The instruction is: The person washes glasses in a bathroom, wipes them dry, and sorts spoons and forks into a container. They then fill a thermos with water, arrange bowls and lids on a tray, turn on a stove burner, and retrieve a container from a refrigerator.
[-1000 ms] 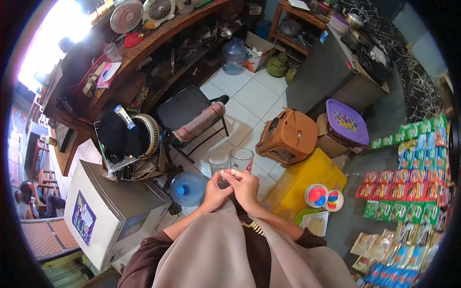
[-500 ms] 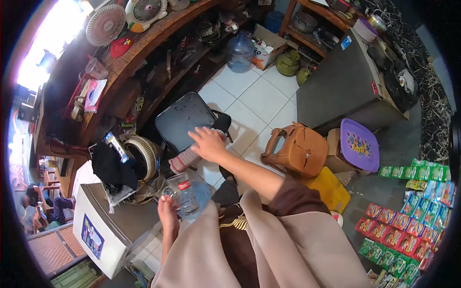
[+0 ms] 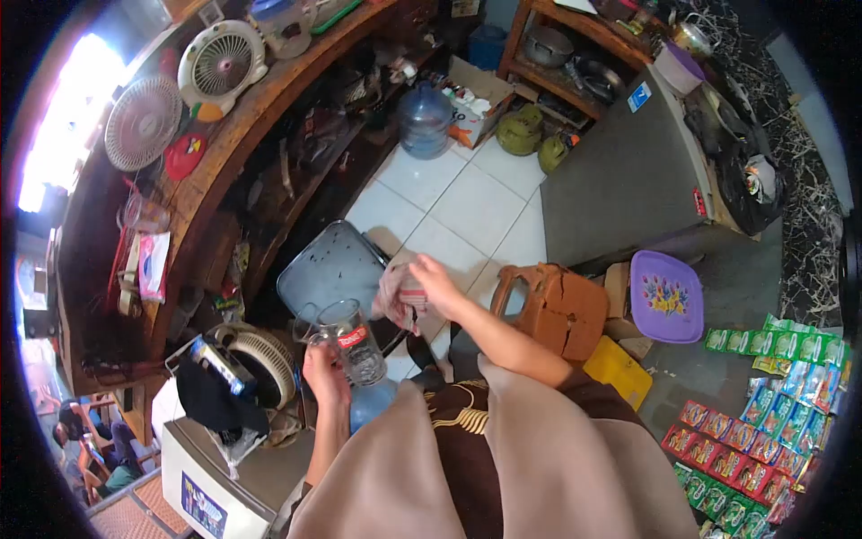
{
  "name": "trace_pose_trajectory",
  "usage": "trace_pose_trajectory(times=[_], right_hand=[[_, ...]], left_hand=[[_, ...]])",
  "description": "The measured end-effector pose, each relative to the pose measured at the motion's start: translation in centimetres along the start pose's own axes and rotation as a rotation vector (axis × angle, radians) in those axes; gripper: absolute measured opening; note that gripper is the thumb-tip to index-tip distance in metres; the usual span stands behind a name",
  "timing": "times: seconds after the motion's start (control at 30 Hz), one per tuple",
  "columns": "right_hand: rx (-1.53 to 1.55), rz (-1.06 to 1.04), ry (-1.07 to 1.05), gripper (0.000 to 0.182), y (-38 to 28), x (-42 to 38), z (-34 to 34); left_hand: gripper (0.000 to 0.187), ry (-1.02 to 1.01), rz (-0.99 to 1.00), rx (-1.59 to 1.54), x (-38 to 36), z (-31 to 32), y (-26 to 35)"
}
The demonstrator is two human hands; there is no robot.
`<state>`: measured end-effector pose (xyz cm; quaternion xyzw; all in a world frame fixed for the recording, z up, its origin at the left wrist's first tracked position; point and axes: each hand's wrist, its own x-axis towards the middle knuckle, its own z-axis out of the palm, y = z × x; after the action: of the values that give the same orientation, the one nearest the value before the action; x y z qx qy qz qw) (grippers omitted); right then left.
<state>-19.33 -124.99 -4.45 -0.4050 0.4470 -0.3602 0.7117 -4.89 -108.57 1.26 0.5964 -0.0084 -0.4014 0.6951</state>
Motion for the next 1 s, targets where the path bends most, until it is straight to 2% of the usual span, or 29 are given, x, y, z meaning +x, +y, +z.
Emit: trace_pose_trajectory(times=[0.03,0.07,0.1,0.13,0.17,0.2,0.27,0.3,0.33,0.43,0.5,0.53,0.57,0.63,0.7,0.77,0.8,0.83,0.9,0.93,0.97,1.0], right_hand=[[0.184,0.024,0.016,0.013,-3.2,0.0,-0.7],[0.178,0.011,0.019,0.013,-6.8,-0.7,-1.4],[-0.297,-0.247,-0.093,0.012,-10.7,-1.9,-1.9],[-0.775,-0.501,-0.202,0.011,-13.2,-2.3,-2.2],[-0.756,-0.81,-0.237,0.014,-13.8,-2.5,-2.1],[-0.935,-0.793,-0.253,0.018,-14.2,-3.3,-2.2],[-0.988,-1.057,-0.226,0.023,-14.4,-2.7,-3.5],[-1.021,-1.159,-0.236,0.024,-14.3,-1.6,-4.7],[-1.031,-1.181,-0.229,0.024,-14.0,-0.9,-6.1],[-1.234,-1.24,-0.088,0.032,-16.0,2.2,-10.1],[-1.002,-1.259,0.169,0.04,-18.5,4.8,-12.6],[-1.04,-1.263,0.465,0.044,-18.4,5.8,-13.0],[-1.043,-1.267,0.469,0.044,-19.0,6.4,-13.8],[-1.062,-1.113,0.393,0.043,-20.3,7.2,-15.2],[-1.068,-1.036,0.368,0.042,-20.6,7.7,-16.2],[-1.317,-1.116,0.042,0.033,-19.2,7.1,-16.8],[-1.259,-1.024,0.066,0.022,-19.6,6.9,-16.6],[-1.268,-1.025,0.084,0.022,-19.9,8.1,-17.0],[-1.099,-1.01,0.287,0.019,-20.7,10.9,-17.9],[-1.055,-0.978,0.401,0.027,-22.4,11.9,-17.6],[-1.06,-0.979,0.409,0.027,-24.5,13.2,-17.2],[-0.947,-1.062,0.536,0.035,-26.8,14.7,-16.6]], left_hand=[[0.009,-0.059,0.018,0.003,0.8,1.7,-0.5],[0.006,-0.185,0.022,-0.039,1.0,4.3,-0.2],[0.005,-0.053,-0.029,-0.045,1.1,7.3,-0.4],[0.005,-0.11,-0.041,-0.026,2.2,9.2,-1.3],[0.011,-0.169,-0.048,-0.006,3.4,11.1,-2.1],[0.007,-0.155,-0.088,-0.072,3.6,14.1,-2.1],[0.006,-0.179,-0.18,-0.148,4.6,19.7,-2.4],[0.011,-0.155,-0.22,-0.242,4.6,23.1,-2.4],[0.013,-0.293,-0.03,-0.028,5.1,24.5,-2.7],[0.017,-0.396,-0.074,-0.02,4.8,30.9,-2.6],[0.016,-0.567,-0.085,-0.147,4.3,34.0,-3.6],[0.014,-0.439,-0.083,-0.083,4.2,36.1,-4.3],[0.014,-0.445,-0.084,-0.085,4.4,37.3,-4.6],[0.013,-0.538,-0.097,-0.079,4.8,38.9,-5.1],[0.012,-0.522,-0.112,-0.043,5.6,40.6,-5.1],[0.013,-0.474,-0.232,-0.258,7.0,42.5,-4.8],[0.013,-0.49,-0.235,-0.257,7.4,43.3,-4.8],[0.014,-0.516,-0.203,-0.194,7.8,43.9,-4.9],[0.015,-0.563,-0.14,-0.065,8.7,44.5,-5.1],[0.014,-0.651,-0.239,-0.036,9.9,44.5,-5.7],[0.014,-0.66,-0.242,-0.037,10.8,45.1,-6.4],[0.014,-0.655,-0.224,-0.048,11.2,46.2,-6.1]])
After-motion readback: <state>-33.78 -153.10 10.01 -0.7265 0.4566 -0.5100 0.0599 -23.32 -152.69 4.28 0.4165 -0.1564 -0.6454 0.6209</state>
